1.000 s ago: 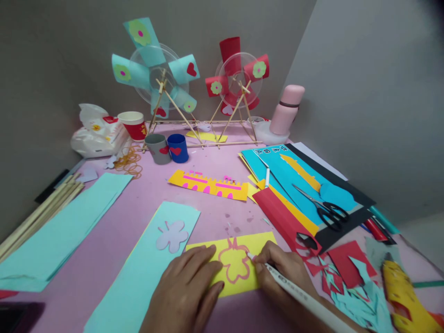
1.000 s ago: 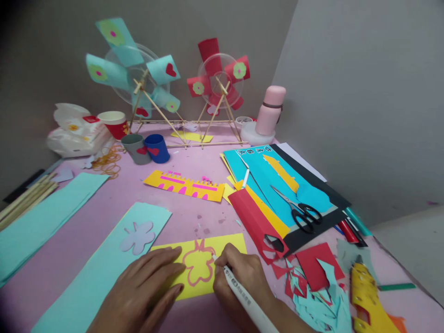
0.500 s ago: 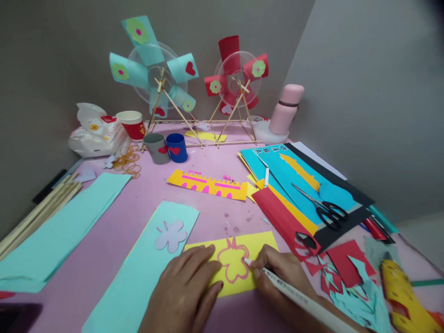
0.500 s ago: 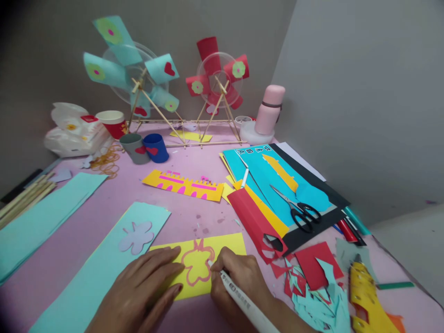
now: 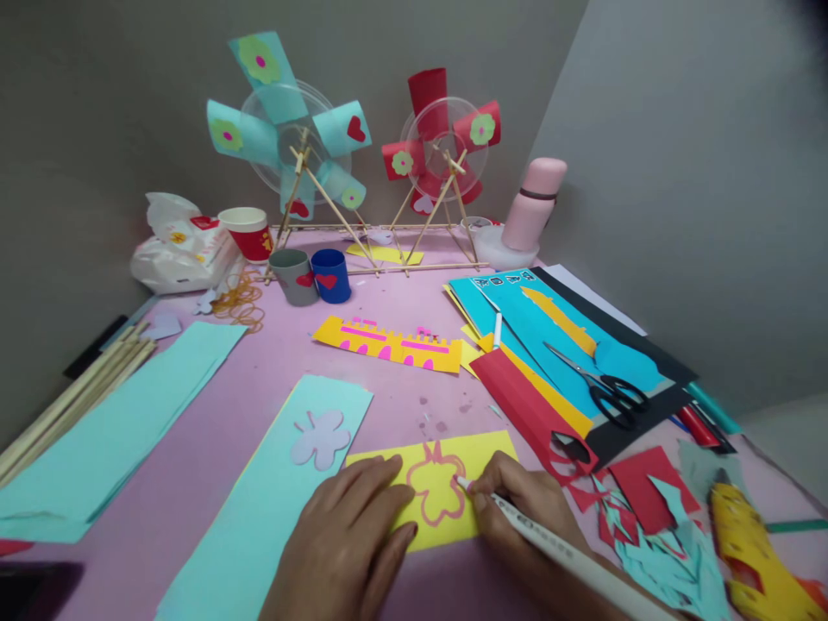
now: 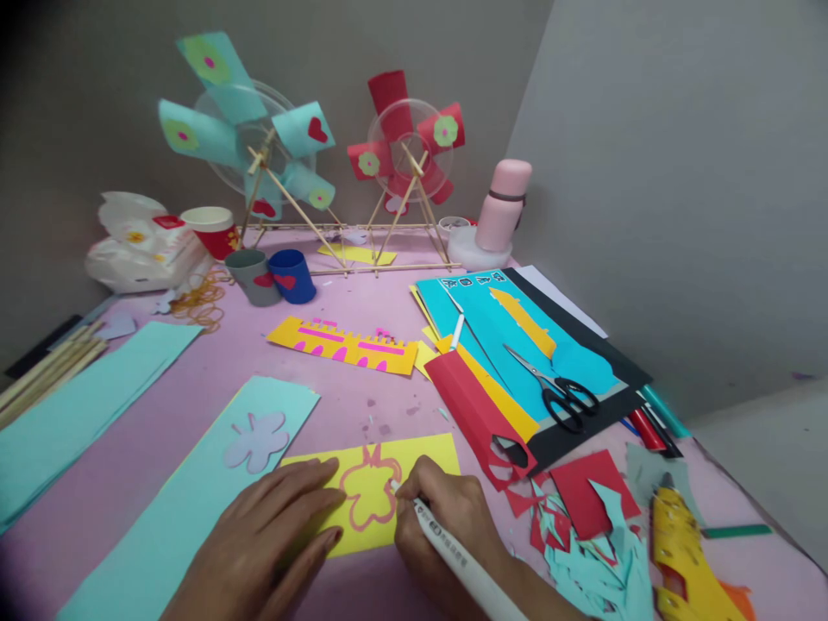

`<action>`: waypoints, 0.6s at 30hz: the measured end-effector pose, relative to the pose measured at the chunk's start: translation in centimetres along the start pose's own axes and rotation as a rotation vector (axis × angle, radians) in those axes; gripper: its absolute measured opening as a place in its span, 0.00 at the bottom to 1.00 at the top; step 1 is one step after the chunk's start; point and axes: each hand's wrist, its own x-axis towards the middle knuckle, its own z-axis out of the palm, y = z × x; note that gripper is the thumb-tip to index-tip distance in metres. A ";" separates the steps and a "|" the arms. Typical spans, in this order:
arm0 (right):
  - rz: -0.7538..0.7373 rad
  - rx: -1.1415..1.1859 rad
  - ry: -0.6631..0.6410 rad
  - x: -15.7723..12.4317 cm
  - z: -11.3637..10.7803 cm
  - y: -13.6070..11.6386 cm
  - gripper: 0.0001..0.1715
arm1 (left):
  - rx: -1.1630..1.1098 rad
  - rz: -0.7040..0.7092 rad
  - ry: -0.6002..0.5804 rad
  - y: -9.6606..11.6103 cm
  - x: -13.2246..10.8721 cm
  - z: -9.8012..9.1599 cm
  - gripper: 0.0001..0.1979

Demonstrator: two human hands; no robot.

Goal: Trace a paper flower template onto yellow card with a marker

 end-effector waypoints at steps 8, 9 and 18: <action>0.045 0.001 0.027 0.1 0.3 -0.1 0.08 | 0.003 0.014 0.026 -0.1 0.0 0.0 0.10; 0.047 0.006 0.021 0.1 0.2 -0.1 0.07 | 0.002 0.020 0.034 -0.1 0.1 0.1 0.10; -0.008 -0.038 -0.065 0.4 -0.1 0.0 0.06 | 0.004 0.008 0.017 0.1 0.1 0.0 0.11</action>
